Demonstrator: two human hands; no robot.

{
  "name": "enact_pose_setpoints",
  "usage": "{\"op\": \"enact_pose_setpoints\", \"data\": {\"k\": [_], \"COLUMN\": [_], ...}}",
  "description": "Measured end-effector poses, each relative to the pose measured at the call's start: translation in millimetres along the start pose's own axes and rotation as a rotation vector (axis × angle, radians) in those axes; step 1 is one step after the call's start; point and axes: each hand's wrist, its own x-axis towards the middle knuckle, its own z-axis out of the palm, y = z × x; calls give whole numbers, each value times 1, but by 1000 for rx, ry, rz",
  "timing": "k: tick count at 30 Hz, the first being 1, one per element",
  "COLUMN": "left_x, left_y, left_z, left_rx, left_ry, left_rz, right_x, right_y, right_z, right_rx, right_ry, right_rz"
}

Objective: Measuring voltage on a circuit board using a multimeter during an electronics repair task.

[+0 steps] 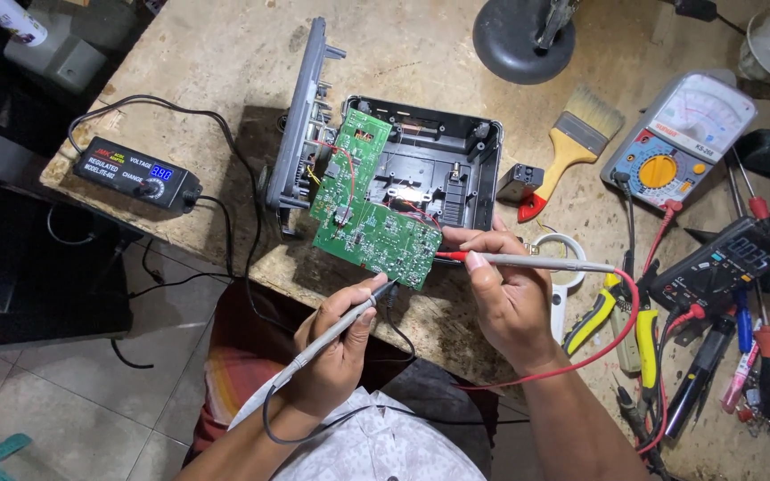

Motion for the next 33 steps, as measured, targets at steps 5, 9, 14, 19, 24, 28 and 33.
{"op": "enact_pose_setpoints", "data": {"k": [5, 9, 14, 19, 24, 28, 33], "left_x": [-1, -1, 1, 2, -5, -6, -8], "left_y": [-1, -1, 3, 7, 2, 0, -3], "left_z": [1, 0, -2, -1, 3, 5, 6], "left_rx": [0, -6, 45, 44, 95, 135, 204], "left_ry": [11, -4, -12, -17, 37, 46, 76], "left_rz": [3, -6, 5, -9, -101, -74, -80], "right_x": [-1, -1, 0, 0, 2, 2, 2], "right_y": [3, 1, 1, -1, -5, -7, -8], "right_z": [1, 1, 1, 2, -3, -4, -5], "right_rx": [-29, -53, -60, -50, -100, -48, -36], "right_ry": [2, -1, -2, 35, 20, 11, -18], "right_rz": [-26, -42, -66, -45, -56, -39, -23]}}
